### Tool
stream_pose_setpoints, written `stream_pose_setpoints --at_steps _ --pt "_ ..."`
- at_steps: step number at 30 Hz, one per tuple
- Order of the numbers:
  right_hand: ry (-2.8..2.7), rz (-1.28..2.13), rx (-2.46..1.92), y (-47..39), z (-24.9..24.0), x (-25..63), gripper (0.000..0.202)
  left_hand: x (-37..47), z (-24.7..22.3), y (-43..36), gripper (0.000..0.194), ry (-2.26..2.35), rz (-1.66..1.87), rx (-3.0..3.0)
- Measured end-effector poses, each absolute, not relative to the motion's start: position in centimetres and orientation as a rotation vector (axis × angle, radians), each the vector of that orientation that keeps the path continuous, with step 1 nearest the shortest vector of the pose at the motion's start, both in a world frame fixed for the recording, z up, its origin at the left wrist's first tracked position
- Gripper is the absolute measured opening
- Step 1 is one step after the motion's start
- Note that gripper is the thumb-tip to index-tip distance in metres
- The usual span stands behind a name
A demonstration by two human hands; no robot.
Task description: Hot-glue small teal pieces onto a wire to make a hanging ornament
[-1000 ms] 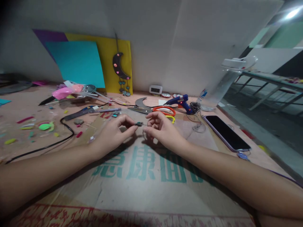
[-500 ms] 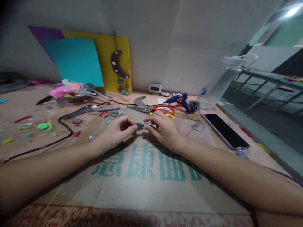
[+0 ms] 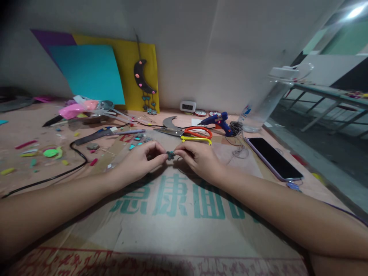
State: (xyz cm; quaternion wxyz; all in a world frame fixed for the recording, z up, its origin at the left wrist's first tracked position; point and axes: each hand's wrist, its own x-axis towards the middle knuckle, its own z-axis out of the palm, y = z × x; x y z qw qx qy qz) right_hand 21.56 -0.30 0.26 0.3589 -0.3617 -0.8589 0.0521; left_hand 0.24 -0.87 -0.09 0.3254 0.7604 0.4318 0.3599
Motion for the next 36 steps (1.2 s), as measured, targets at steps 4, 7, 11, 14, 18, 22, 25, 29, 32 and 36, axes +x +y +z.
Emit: stream_pose_setpoints --at_steps 4,7,11,14,18,22,25,29,32,36 --pt "-2.209 0.203 -0.967 -0.44 0.21 21.55 0.017 0.25 -0.19 -0.82 0.014 1.125 0.952 1.972" --pt "-2.170 0.327 -0.965 -0.46 0.17 21.45 0.027 0.19 -0.17 -0.75 0.015 1.148 0.974 1.936" --pt "-2.121 0.343 -0.945 -0.43 0.22 21.25 0.029 0.13 0.01 -0.68 0.016 1.191 0.985 1.905" --pt "-2.116 0.221 -0.938 -0.44 0.41 21.19 0.008 0.16 0.13 -0.72 0.017 1.192 0.977 1.904" --pt "-2.119 0.197 -0.957 -0.57 0.61 21.33 0.011 0.29 0.14 -0.84 0.017 1.153 0.967 1.921" --pt "-2.147 0.243 -0.966 -0.69 0.50 21.49 0.018 0.39 0.09 -0.87 0.016 1.132 0.962 1.947" --pt "-2.106 0.296 -0.970 -0.66 0.22 21.48 0.014 0.36 0.12 -0.86 0.014 1.120 0.957 1.956" --pt "-2.078 0.294 -0.943 -0.58 0.10 21.36 0.015 0.28 0.24 -0.89 0.014 1.125 0.953 1.968" --pt "-2.098 0.205 -0.934 -0.53 0.33 21.32 0.009 0.24 0.25 -0.91 0.015 1.125 0.950 1.973" --pt "-2.135 0.214 -0.918 -0.47 0.33 21.40 0.011 0.20 0.07 -0.84 0.015 1.123 0.948 1.970"
